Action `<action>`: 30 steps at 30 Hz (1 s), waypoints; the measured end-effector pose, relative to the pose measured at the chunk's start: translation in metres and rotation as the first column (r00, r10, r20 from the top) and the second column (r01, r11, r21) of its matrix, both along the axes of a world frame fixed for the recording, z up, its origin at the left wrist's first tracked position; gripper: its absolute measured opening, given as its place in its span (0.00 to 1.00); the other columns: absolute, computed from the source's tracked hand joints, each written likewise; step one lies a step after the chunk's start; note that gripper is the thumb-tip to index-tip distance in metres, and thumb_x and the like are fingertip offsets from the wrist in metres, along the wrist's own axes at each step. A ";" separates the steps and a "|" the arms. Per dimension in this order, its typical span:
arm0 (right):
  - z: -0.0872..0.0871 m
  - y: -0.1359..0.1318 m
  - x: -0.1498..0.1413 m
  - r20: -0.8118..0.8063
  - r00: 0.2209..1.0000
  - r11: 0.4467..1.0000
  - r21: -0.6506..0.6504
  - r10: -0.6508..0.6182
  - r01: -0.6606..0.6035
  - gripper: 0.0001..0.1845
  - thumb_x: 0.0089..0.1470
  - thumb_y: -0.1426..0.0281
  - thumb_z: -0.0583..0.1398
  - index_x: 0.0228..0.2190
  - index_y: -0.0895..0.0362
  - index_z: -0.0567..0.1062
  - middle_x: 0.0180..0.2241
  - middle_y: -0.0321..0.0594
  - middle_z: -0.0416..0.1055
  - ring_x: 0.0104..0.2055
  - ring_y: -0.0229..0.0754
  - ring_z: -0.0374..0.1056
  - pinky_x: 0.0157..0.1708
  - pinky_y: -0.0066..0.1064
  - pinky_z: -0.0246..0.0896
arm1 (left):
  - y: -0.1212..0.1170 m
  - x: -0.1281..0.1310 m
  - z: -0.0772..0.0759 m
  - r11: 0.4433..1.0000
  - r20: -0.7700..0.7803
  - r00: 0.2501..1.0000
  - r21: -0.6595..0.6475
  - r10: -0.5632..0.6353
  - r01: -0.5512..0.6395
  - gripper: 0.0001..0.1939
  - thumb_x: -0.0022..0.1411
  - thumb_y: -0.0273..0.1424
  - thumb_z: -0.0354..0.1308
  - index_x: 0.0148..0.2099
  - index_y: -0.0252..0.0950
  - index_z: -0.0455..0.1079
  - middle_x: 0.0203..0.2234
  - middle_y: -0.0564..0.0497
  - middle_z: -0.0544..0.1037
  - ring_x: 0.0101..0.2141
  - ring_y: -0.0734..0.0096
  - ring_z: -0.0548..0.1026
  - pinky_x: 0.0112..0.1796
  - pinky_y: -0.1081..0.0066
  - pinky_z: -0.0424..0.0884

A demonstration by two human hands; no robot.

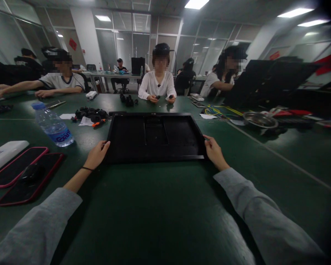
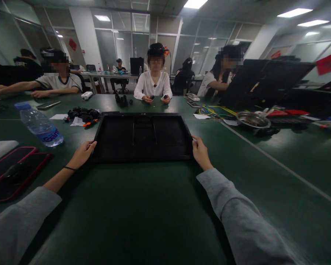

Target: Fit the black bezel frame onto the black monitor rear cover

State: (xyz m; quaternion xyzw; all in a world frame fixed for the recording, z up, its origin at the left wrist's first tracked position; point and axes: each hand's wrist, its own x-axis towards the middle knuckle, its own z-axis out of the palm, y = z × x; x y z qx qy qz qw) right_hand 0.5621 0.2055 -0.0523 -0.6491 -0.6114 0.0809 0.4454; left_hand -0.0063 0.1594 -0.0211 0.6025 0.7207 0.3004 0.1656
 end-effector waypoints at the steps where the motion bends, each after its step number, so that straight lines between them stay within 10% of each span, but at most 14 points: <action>1: 0.001 0.000 -0.001 0.010 1.000 1.000 0.006 0.001 -0.001 0.29 0.61 0.57 0.51 0.57 0.58 0.73 0.29 0.41 0.71 0.30 0.45 0.65 0.39 0.41 0.65 | 0.000 -0.001 -0.001 1.000 0.014 1.000 0.004 -0.008 0.008 0.31 0.69 0.52 0.45 0.58 0.33 0.71 0.44 0.39 0.82 0.47 0.50 0.79 0.49 0.57 0.71; 4: 0.008 -0.003 -0.005 0.102 0.993 0.989 0.139 -0.067 0.052 0.28 0.63 0.59 0.49 0.57 0.58 0.73 0.40 0.50 0.75 0.42 0.50 0.68 0.49 0.48 0.64 | -0.001 0.000 -0.001 0.984 0.049 0.999 0.180 0.001 -0.010 0.31 0.69 0.49 0.47 0.63 0.32 0.67 0.48 0.38 0.80 0.47 0.54 0.79 0.49 0.58 0.71; 10: 0.031 -0.016 -0.018 0.245 0.914 0.879 0.436 -0.324 0.195 0.32 0.67 0.60 0.48 0.68 0.57 0.60 0.57 0.56 0.66 0.59 0.56 0.59 0.60 0.58 0.53 | -0.018 0.017 0.010 0.758 -0.120 0.969 0.646 0.217 -0.089 0.35 0.69 0.46 0.51 0.72 0.33 0.58 0.68 0.33 0.61 0.68 0.43 0.58 0.65 0.45 0.50; 21: 0.049 -0.039 -0.052 0.468 0.848 0.908 0.417 -0.248 0.035 0.32 0.67 0.57 0.50 0.69 0.48 0.57 0.71 0.51 0.48 0.72 0.59 0.44 0.66 0.61 0.44 | -0.029 0.026 0.018 0.787 -0.290 0.949 0.611 0.124 0.084 0.24 0.72 0.36 0.49 0.67 0.41 0.68 0.70 0.41 0.62 0.70 0.53 0.55 0.67 0.47 0.40; 25: 0.038 -0.032 -0.043 0.389 0.896 0.940 0.331 -0.217 0.084 0.38 0.66 0.56 0.51 0.72 0.54 0.51 0.71 0.57 0.47 0.73 0.60 0.45 0.65 0.61 0.47 | -0.030 0.021 0.021 0.849 -0.320 0.947 0.500 0.000 0.169 0.23 0.65 0.21 0.46 0.39 0.47 0.81 0.52 0.51 0.81 0.65 0.54 0.65 0.65 0.43 0.40; 30: 0.005 -0.001 -0.011 0.067 0.996 0.996 0.076 -0.056 0.051 0.37 0.57 0.55 0.58 0.63 0.61 0.66 0.54 0.60 0.72 0.55 0.58 0.70 0.55 0.56 0.65 | -0.023 0.009 0.015 0.889 -0.243 0.967 0.424 -0.074 0.174 0.15 0.54 0.21 0.47 0.21 0.41 0.69 0.26 0.49 0.78 0.37 0.61 0.77 0.49 0.59 0.65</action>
